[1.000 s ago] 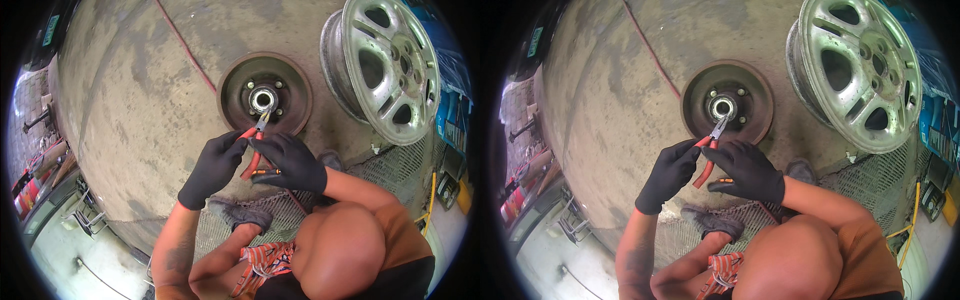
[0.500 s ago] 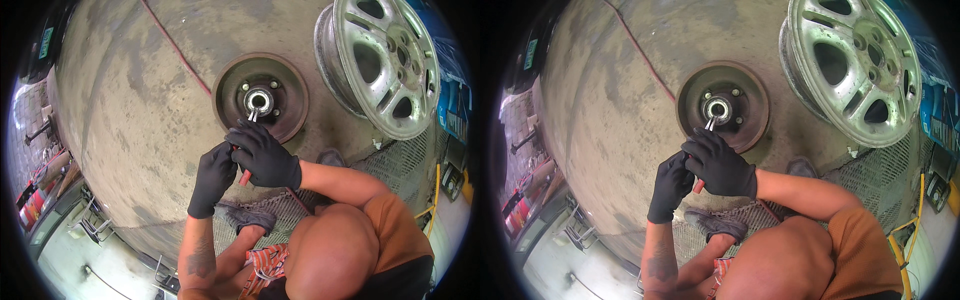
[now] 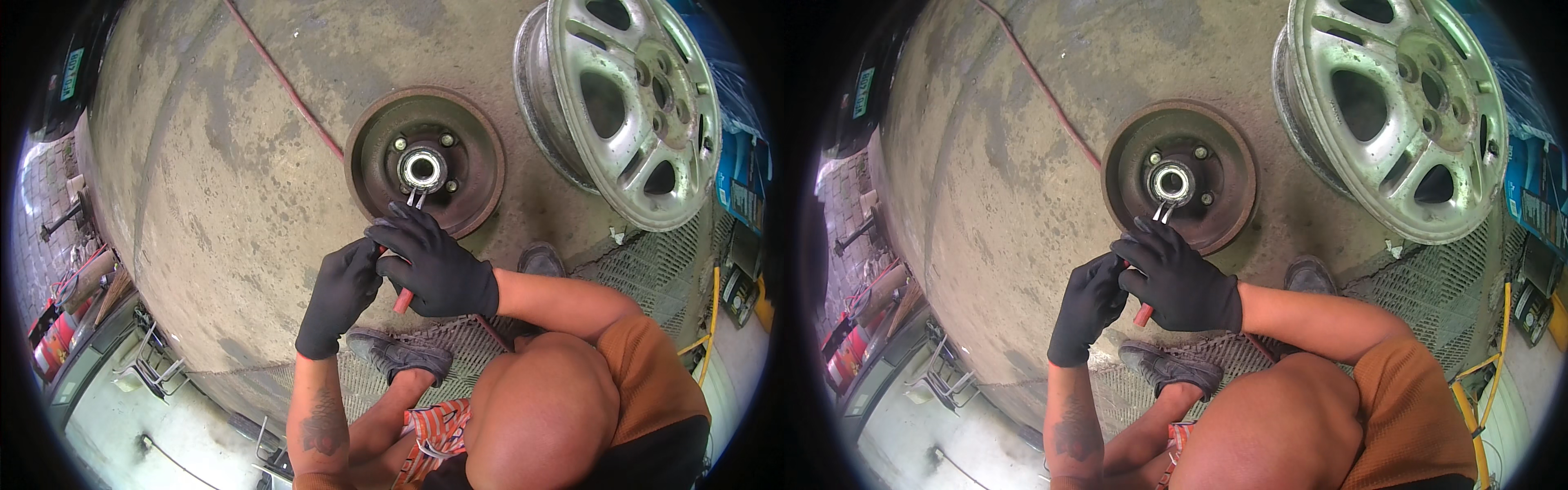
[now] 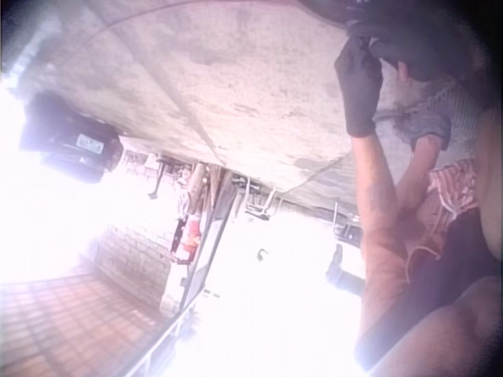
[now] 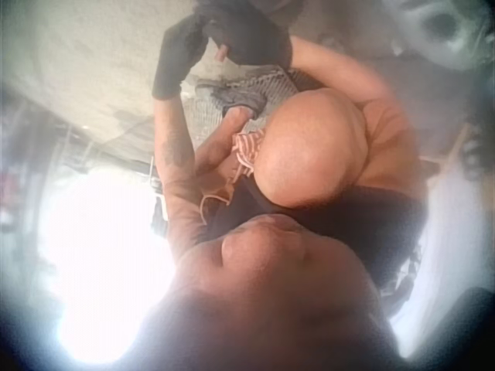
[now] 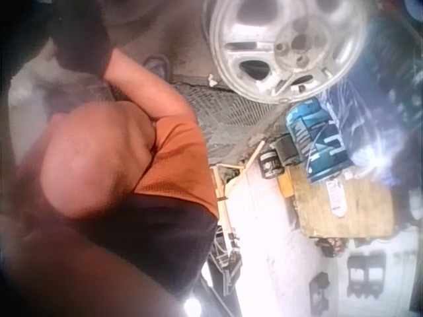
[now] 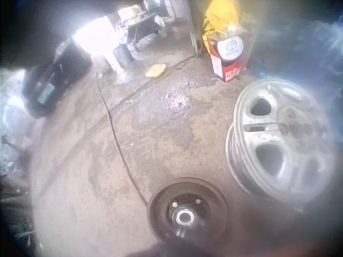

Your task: The person walks through a cluttered garage and sits on the floor to work on a detached wheel hub. Using pliers and a screwdriver, they manipulate a small metal clip on the hub assembly.

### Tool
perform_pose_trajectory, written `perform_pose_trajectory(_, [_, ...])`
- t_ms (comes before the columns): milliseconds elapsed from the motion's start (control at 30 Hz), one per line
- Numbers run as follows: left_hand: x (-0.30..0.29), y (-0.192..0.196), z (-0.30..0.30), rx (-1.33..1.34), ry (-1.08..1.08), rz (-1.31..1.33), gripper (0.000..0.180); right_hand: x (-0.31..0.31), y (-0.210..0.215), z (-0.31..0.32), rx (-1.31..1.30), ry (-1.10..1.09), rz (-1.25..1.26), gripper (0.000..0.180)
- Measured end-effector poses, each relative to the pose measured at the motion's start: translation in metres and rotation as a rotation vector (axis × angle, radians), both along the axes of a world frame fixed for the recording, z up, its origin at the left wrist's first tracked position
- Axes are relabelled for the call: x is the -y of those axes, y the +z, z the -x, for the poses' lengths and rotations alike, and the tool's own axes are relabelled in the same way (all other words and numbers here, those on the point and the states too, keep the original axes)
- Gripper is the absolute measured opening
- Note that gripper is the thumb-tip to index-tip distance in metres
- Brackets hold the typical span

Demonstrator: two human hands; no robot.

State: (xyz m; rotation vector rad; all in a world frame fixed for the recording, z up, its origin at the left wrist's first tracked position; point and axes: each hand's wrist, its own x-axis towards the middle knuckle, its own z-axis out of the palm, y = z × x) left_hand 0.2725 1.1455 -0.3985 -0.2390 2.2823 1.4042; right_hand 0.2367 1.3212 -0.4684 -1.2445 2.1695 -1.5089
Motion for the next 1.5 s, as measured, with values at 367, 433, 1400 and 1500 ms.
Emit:
perform_pose_trajectory(367, [-0.001, 0.020, 0.022, 0.548, 0.446, -0.216, 0.028, 0.004, 0.004, 0.007, 0.036, 0.002, 0.049, 0.034])
perform_pose_trajectory(433, [-0.002, 0.023, 0.026, 0.556, 0.427, -0.188, 0.029, 0.003, 0.005, 0.008, 0.063, 0.015, 0.048, 0.035])
perform_pose_trajectory(1400, [-0.007, 0.024, 0.028, 0.514, 0.322, -0.093, 0.031, -0.006, -0.007, 0.011, 0.118, 0.028, 0.168, 0.041])
perform_pose_trajectory(1500, [-0.002, 0.023, 0.031, 0.510, 0.282, -0.079, 0.031, -0.005, -0.001, 0.014, 0.135, 0.033, 0.150, 0.039])
